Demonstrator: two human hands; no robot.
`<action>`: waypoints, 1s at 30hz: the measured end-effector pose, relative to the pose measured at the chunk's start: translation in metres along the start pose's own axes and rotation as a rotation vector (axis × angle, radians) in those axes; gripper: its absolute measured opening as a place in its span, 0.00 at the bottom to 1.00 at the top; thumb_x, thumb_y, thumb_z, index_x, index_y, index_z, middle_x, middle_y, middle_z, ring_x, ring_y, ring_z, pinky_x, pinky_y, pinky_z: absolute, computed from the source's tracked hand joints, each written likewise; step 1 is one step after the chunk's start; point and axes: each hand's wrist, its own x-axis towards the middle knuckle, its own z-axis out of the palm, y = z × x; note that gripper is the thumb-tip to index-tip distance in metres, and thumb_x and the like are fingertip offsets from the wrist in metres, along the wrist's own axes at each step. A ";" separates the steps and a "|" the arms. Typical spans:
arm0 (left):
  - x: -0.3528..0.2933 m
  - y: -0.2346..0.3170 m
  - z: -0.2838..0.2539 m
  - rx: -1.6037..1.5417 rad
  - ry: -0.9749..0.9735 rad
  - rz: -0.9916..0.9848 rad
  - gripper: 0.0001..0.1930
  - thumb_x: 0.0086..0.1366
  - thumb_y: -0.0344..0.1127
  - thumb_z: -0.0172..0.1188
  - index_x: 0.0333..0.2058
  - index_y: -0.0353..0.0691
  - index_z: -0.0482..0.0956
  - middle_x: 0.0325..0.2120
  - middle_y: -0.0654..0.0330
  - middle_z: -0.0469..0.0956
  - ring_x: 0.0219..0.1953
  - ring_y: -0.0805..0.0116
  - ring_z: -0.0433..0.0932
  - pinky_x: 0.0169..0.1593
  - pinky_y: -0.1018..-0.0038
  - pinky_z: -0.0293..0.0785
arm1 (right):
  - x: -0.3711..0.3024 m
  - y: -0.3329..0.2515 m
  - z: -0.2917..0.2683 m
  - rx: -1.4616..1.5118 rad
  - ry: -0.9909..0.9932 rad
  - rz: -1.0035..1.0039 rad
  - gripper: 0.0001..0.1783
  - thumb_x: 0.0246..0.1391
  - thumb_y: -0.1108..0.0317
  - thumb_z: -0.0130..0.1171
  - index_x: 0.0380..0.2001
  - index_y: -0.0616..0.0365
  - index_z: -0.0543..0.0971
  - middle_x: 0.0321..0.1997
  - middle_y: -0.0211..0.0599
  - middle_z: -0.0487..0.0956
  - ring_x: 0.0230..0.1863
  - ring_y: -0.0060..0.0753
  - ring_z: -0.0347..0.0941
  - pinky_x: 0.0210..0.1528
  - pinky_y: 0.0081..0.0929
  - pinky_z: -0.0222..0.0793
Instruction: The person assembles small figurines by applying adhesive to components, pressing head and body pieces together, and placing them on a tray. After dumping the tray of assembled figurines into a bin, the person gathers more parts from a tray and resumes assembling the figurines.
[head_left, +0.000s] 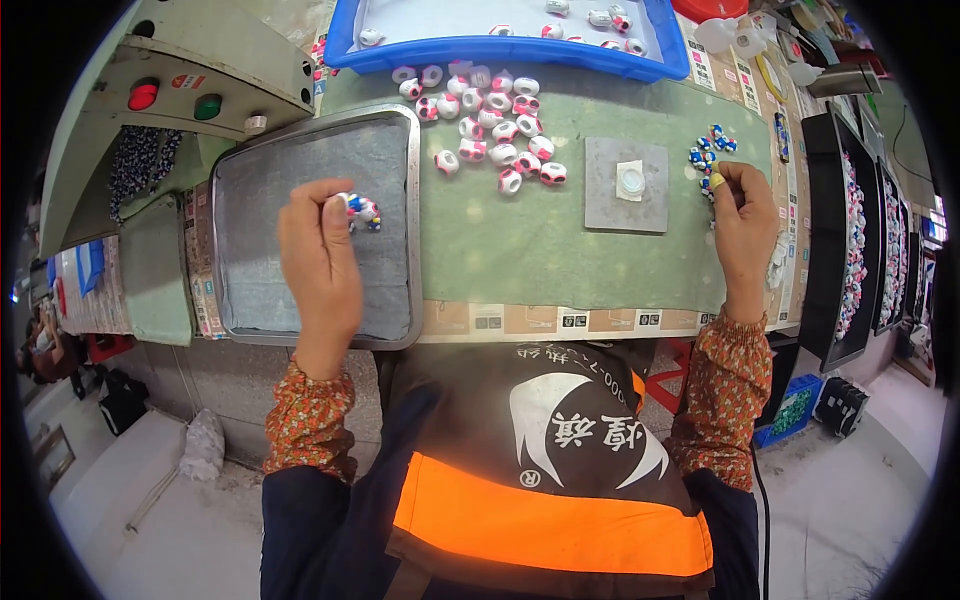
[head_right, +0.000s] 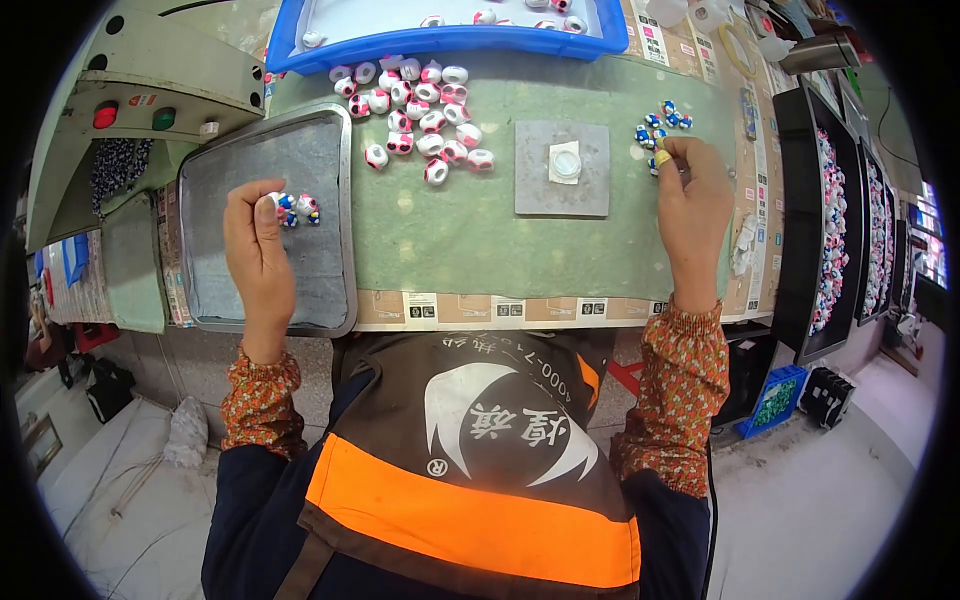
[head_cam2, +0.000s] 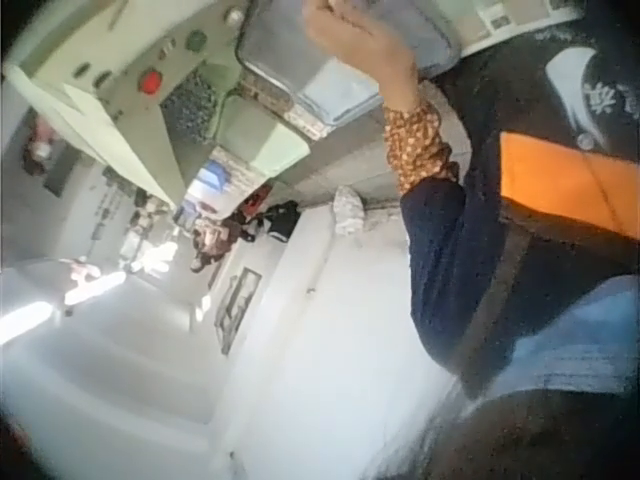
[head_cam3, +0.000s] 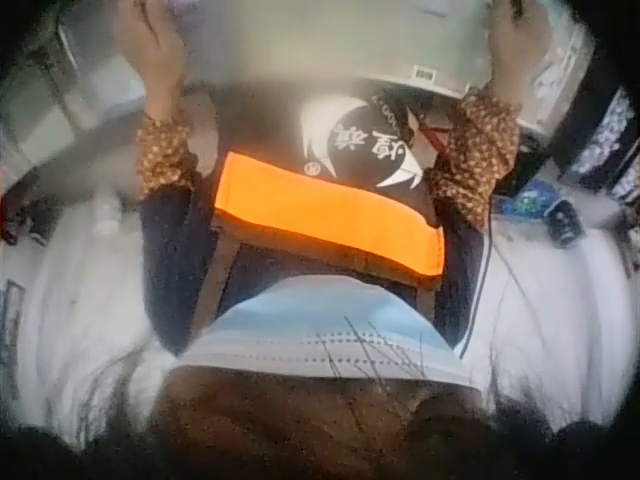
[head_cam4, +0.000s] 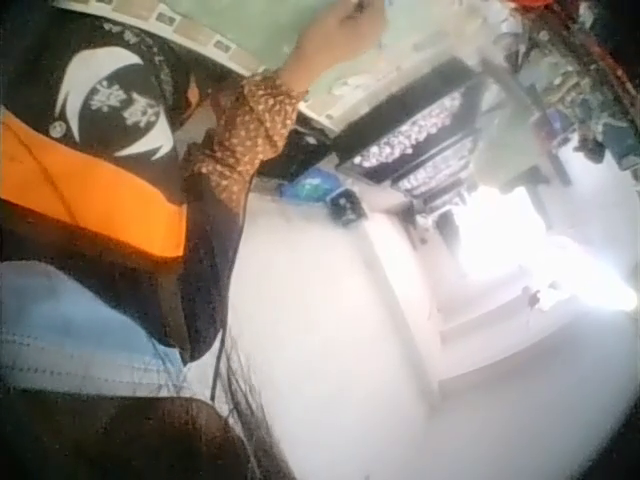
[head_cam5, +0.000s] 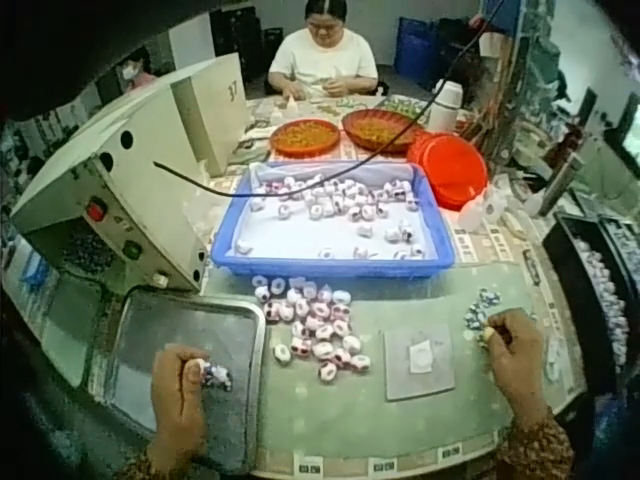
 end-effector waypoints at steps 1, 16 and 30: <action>0.000 -0.007 -0.005 0.003 -0.001 -0.001 0.14 0.77 0.41 0.46 0.44 0.39 0.77 0.35 0.60 0.74 0.38 0.65 0.71 0.43 0.70 0.67 | 0.004 0.001 0.001 0.002 -0.002 0.001 0.06 0.55 0.77 0.59 0.38 0.61 0.80 0.33 0.33 0.79 0.32 0.25 0.73 0.38 0.24 0.69; 0.013 0.022 0.029 0.233 -0.178 0.252 0.08 0.69 0.38 0.56 0.42 0.45 0.79 0.37 0.57 0.75 0.41 0.56 0.72 0.46 0.61 0.64 | 0.026 0.001 0.022 -0.614 -0.083 -0.570 0.11 0.52 0.76 0.57 0.40 0.59 0.75 0.37 0.44 0.75 0.41 0.51 0.70 0.46 0.44 0.67; 0.009 0.056 0.090 0.301 -0.277 0.344 0.14 0.58 0.36 0.66 0.38 0.40 0.72 0.35 0.57 0.73 0.38 0.58 0.73 0.40 0.63 0.68 | -0.004 -0.017 0.008 0.408 -0.347 0.013 0.09 0.62 0.73 0.56 0.44 0.63 0.76 0.33 0.28 0.77 0.36 0.16 0.69 0.41 0.17 0.67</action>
